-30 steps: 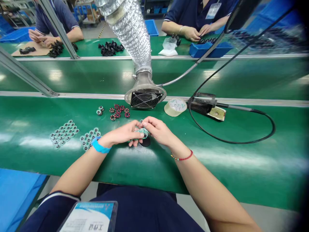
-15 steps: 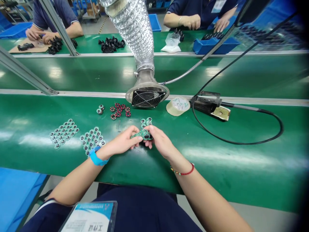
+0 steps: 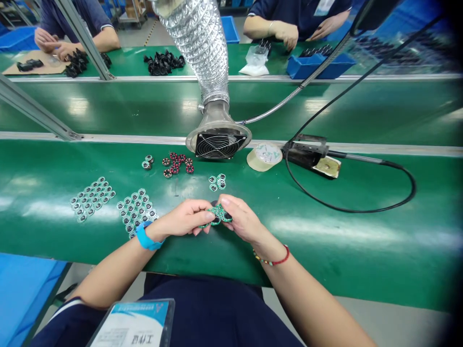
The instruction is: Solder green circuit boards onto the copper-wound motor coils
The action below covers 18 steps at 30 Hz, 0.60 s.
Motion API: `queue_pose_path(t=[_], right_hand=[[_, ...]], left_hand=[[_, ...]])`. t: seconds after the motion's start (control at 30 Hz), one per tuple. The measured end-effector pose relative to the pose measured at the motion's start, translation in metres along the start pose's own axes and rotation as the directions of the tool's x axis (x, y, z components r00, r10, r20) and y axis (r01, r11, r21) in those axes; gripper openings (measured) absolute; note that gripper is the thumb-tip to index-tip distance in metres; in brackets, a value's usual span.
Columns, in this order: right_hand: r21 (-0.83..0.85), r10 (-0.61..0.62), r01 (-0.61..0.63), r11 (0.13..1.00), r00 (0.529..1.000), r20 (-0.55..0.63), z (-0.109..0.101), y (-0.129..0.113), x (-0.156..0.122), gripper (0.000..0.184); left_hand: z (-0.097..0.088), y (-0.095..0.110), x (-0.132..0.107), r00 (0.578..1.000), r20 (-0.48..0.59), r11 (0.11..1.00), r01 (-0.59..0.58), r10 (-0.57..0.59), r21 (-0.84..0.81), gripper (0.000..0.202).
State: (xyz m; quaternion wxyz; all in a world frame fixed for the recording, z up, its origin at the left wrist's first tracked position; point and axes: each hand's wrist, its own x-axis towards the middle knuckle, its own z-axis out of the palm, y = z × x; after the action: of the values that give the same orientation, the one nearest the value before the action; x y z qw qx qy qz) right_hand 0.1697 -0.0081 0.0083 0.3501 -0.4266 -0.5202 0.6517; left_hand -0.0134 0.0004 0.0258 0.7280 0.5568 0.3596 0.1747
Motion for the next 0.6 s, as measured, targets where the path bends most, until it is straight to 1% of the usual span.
queue_pose_path(t=[0.1,0.2,0.27,0.37,0.4,0.47,0.53,0.6], right_hand=[[0.063,0.035,-0.033,0.997,0.999,-0.032,0.015,0.005,0.001,0.054],[0.041,0.059,-0.056,0.998,0.994,-0.091,0.022,0.010,0.007,0.054],[-0.033,0.061,-0.067,0.997,0.984,-0.166,0.014,0.012,0.016,0.053],[-0.230,0.058,-0.132,0.964,0.951,-0.303,-0.015,0.015,0.035,0.046],[-0.312,0.066,-0.176,0.934,0.940,-0.334,-0.027,0.015,0.041,0.042],[-0.472,0.087,-0.259,0.843,0.931,-0.354,-0.045,0.013,0.052,0.035],[-0.600,0.089,-0.304,0.740,0.929,-0.360,-0.054,0.009,0.058,0.027],[-0.692,0.070,-0.332,0.641,0.923,-0.378,-0.056,0.003,0.059,0.024]], left_hand=[[0.002,-0.010,0.006,1.000,-0.010,0.995,-0.007,0.006,-0.098,0.053],[0.003,-0.018,0.013,0.997,-0.076,0.978,-0.039,0.024,-0.203,0.065],[0.001,-0.020,0.015,0.991,-0.134,0.967,-0.060,0.028,-0.246,0.069],[-0.005,-0.018,0.015,0.981,-0.196,0.969,-0.041,-0.008,-0.245,0.058],[-0.007,-0.018,0.014,0.978,-0.206,0.973,-0.019,-0.030,-0.232,0.052],[-0.009,-0.019,0.012,0.973,-0.214,0.980,0.041,-0.084,-0.196,0.043],[-0.009,-0.020,0.012,0.967,-0.220,0.983,0.094,-0.128,-0.160,0.036],[-0.007,-0.022,0.012,0.959,-0.237,0.983,0.126,-0.155,-0.134,0.028]])
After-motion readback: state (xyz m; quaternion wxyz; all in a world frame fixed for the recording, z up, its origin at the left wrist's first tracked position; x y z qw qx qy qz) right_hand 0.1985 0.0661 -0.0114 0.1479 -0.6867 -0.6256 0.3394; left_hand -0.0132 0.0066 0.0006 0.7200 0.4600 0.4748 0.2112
